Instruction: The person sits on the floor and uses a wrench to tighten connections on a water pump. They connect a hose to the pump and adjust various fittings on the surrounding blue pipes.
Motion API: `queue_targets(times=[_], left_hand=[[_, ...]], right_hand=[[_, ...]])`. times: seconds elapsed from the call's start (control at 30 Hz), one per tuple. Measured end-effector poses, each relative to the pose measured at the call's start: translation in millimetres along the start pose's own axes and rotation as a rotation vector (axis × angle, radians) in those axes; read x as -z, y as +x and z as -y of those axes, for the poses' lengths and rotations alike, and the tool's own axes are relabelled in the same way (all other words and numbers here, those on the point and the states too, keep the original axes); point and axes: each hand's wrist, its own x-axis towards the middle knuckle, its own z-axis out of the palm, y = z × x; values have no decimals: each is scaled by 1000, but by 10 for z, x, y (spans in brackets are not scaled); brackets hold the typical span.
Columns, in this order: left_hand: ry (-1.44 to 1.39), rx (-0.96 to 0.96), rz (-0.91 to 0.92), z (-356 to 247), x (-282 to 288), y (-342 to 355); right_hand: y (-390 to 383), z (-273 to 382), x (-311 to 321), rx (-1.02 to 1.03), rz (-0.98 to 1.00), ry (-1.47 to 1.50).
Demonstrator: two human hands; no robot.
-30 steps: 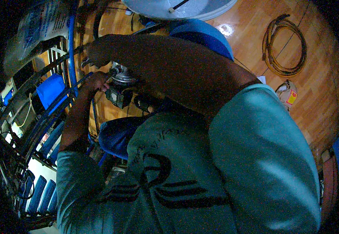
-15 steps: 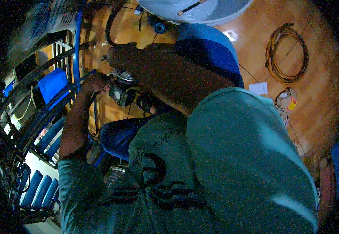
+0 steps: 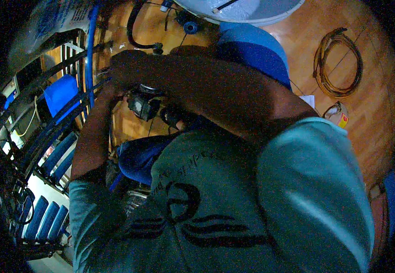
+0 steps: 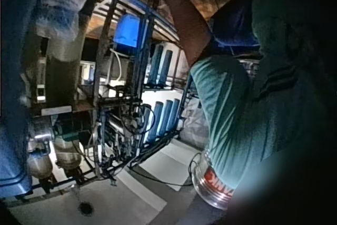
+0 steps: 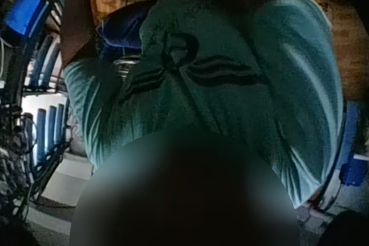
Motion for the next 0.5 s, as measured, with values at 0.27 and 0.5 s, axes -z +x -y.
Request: queue_targets(times=[0.27, 0.5], left_hand=[[216, 12, -165, -230, 29, -130], [60, -17, -7, -44, 7, 20]], right_hand=[[-9, -13, 219, 126, -61, 18], [45, -41, 302, 173, -80, 21]])
